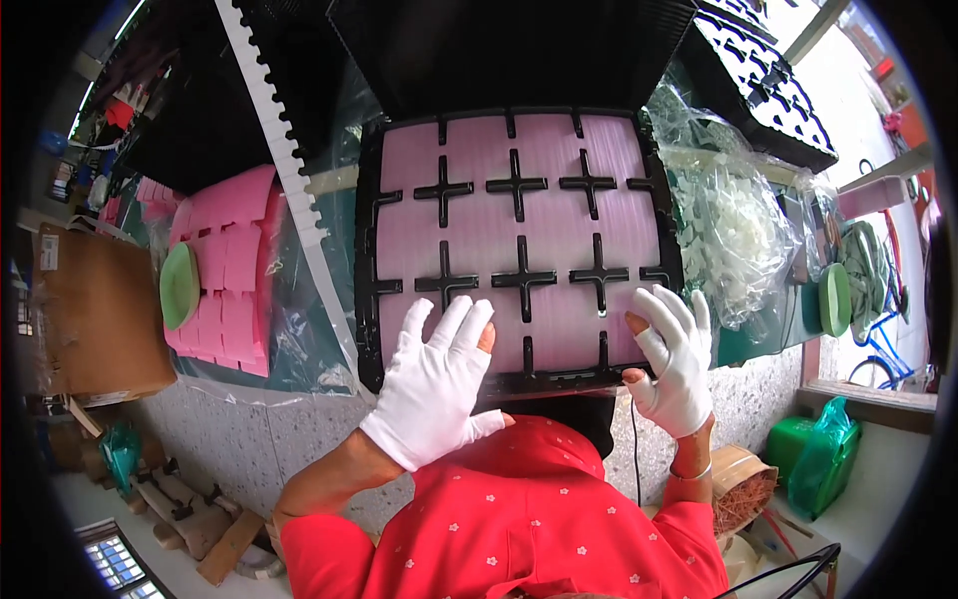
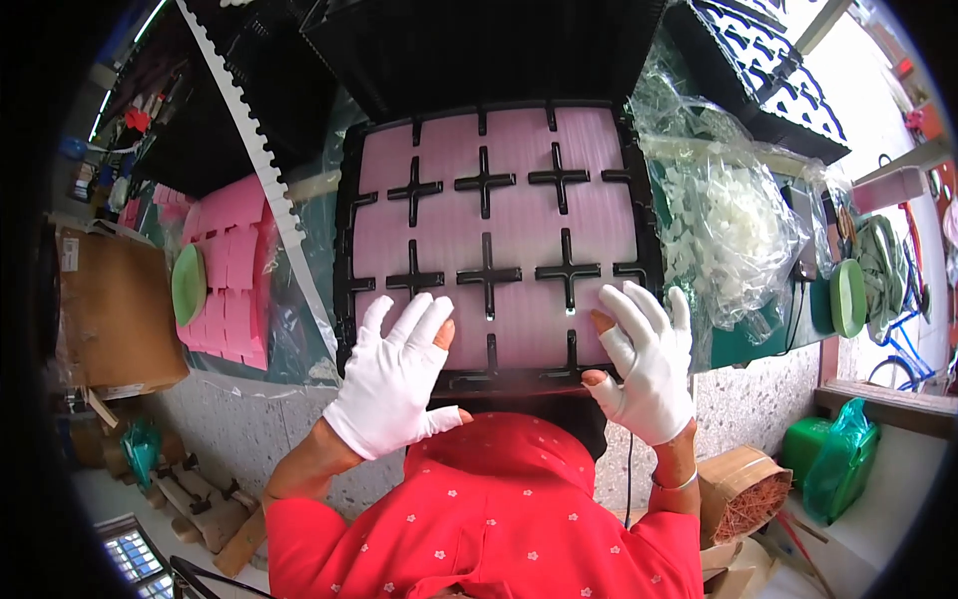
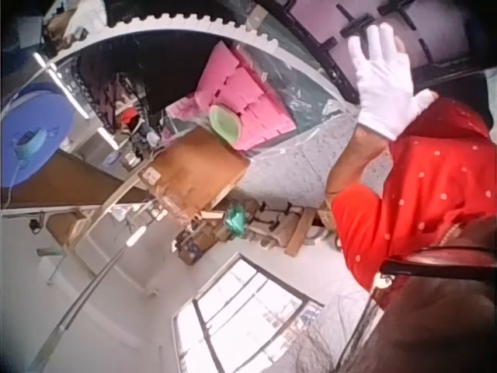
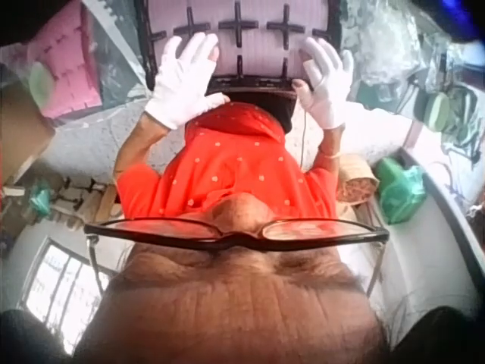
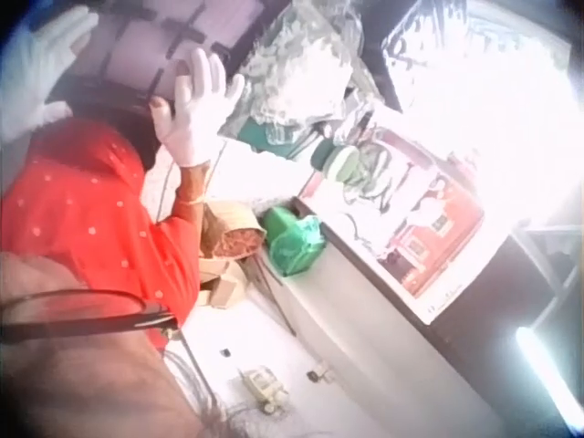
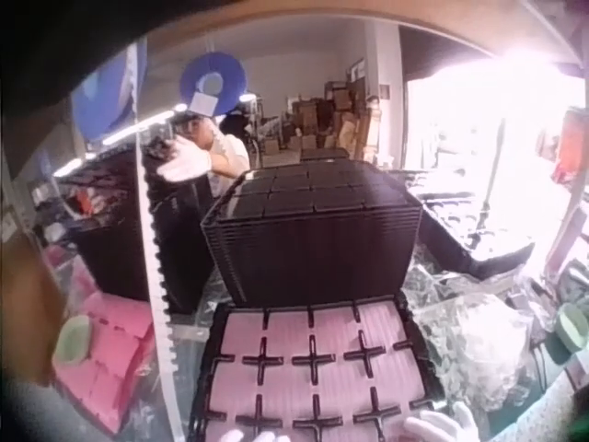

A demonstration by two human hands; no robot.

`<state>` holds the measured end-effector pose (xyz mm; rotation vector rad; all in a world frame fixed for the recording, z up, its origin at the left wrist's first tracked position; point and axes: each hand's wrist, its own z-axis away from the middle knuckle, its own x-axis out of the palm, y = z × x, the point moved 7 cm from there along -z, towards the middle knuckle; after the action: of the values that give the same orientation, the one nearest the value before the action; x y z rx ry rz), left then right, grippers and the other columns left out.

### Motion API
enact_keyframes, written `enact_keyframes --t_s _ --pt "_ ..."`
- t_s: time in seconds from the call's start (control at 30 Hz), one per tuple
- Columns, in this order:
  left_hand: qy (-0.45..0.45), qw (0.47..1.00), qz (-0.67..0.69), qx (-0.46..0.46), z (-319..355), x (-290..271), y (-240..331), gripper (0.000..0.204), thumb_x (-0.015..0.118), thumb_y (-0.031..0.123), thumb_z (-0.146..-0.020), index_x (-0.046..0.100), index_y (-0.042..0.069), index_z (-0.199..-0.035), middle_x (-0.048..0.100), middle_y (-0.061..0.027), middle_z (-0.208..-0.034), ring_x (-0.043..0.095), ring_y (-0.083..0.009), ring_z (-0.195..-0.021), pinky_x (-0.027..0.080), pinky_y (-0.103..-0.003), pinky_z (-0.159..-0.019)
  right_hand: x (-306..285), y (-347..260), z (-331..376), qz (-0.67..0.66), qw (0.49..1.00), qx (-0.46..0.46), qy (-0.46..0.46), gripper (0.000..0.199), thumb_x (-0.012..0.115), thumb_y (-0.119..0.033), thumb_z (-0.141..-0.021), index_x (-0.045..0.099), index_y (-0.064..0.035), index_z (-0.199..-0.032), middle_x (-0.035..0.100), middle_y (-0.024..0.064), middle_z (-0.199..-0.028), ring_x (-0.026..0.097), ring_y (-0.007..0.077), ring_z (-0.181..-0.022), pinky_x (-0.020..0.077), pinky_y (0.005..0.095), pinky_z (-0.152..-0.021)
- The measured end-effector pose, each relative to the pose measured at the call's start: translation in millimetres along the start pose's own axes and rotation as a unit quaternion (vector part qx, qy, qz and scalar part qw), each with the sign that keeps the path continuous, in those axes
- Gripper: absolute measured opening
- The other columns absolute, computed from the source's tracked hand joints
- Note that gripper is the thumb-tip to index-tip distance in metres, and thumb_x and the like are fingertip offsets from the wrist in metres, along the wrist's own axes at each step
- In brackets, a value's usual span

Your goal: The person assembles plastic trays by hand, placing foam dividers inside each tray and applying adhesive labels to them.

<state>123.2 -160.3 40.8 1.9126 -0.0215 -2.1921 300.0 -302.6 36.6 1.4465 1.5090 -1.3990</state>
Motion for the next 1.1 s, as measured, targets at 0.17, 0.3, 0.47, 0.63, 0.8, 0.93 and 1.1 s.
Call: enact_keyframes --t_s 0.17,0.3,0.47,0.63,0.8,0.93,1.1 --pt "0.054 0.997 -0.051 -0.031 -33 -16 -24 0.095 0.066 0.063 -0.077 0.049 -0.013 -0.132 0.041 -0.0244 -0.146 0.037 -0.0372 -0.139 0.02 -0.056 -0.116 -10 -21 -48 0.003 0.999 -0.037 -0.031 0.053 0.074 -0.04 -0.073 0.066 -0.0038 -0.11 0.05 0.0128 -0.138 0.043 0.0328 -0.132 0.0243 0.0617 -0.11" --pt "0.013 0.997 -0.065 -0.029 -60 -3 -37 0.099 0.069 0.064 -0.074 0.049 -0.014 -0.133 0.043 -0.0252 -0.145 0.038 -0.0357 -0.138 0.021 -0.055 -0.116 17 -24 -89 0.029 0.994 -0.084 -0.063 0.061 0.071 -0.042 -0.079 0.06 -0.0031 -0.124 0.048 0.0136 -0.14 0.042 0.0339 -0.133 0.0274 0.0607 -0.11" --pt "0.057 0.995 -0.072 -0.047 -69 -1 -49 0.105 0.068 0.069 -0.072 0.049 -0.015 -0.132 0.042 -0.0261 -0.144 0.038 -0.0358 -0.137 0.021 -0.054 -0.117 30 -13 -103 0.044 0.993 -0.078 -0.074 0.057 0.069 -0.041 -0.081 0.061 -0.0018 -0.122 0.051 0.0146 -0.138 0.044 0.0336 -0.132 0.0282 0.0577 -0.111" --pt "0.036 0.996 -0.055 -0.059 -70 -4 -54 0.105 0.067 0.07 -0.072 0.049 -0.015 -0.132 0.041 -0.0259 -0.145 0.037 -0.0357 -0.139 0.02 -0.053 -0.117 11 -3 -108 0.017 0.996 -0.073 -0.055 0.055 0.065 -0.041 -0.084 0.061 -0.0006 -0.12 0.052 0.0156 -0.137 0.046 0.0344 -0.131 0.0288 0.0558 -0.111" --pt "0.052 0.995 -0.072 -0.052 -69 -19 -48 0.103 0.065 0.069 -0.075 0.048 -0.013 -0.136 0.041 -0.0246 -0.147 0.034 -0.0347 -0.142 0.019 -0.053 -0.118 -17 24 -82 0.025 0.999 -0.009 0.045 0.044 0.065 -0.033 -0.084 0.062 0.0011 -0.112 0.053 0.014 -0.134 0.048 0.0347 -0.126 0.0309 0.0537 -0.107" --pt "0.058 0.994 -0.068 -0.063 -99 -37 -62 0.101 0.062 0.068 -0.079 0.045 -0.012 -0.139 0.041 -0.0231 -0.149 0.034 -0.0316 -0.143 0.019 -0.049 -0.119 -13 44 -52 0.04 0.997 0.038 0.052 0.047 0.062 -0.033 -0.086 0.06 0.0022 -0.118 0.052 0.0155 -0.137 0.046 0.0359 -0.129 0.0301 0.0555 -0.108" --pt "0.058 0.992 -0.066 -0.094 -130 -33 -97 0.087 0.065 0.06 -0.083 0.05 -0.01 -0.134 0.044 -0.0242 -0.146 0.04 -0.0354 -0.137 0.025 -0.049 -0.116 -18 46 -24 0.033 0.995 0.064 0.066 0.047 0.057 -0.035 -0.091 0.061 0.0018 -0.121 0.052 0.0175 -0.138 0.047 0.0378 -0.128 0.0288 0.0552 -0.109"
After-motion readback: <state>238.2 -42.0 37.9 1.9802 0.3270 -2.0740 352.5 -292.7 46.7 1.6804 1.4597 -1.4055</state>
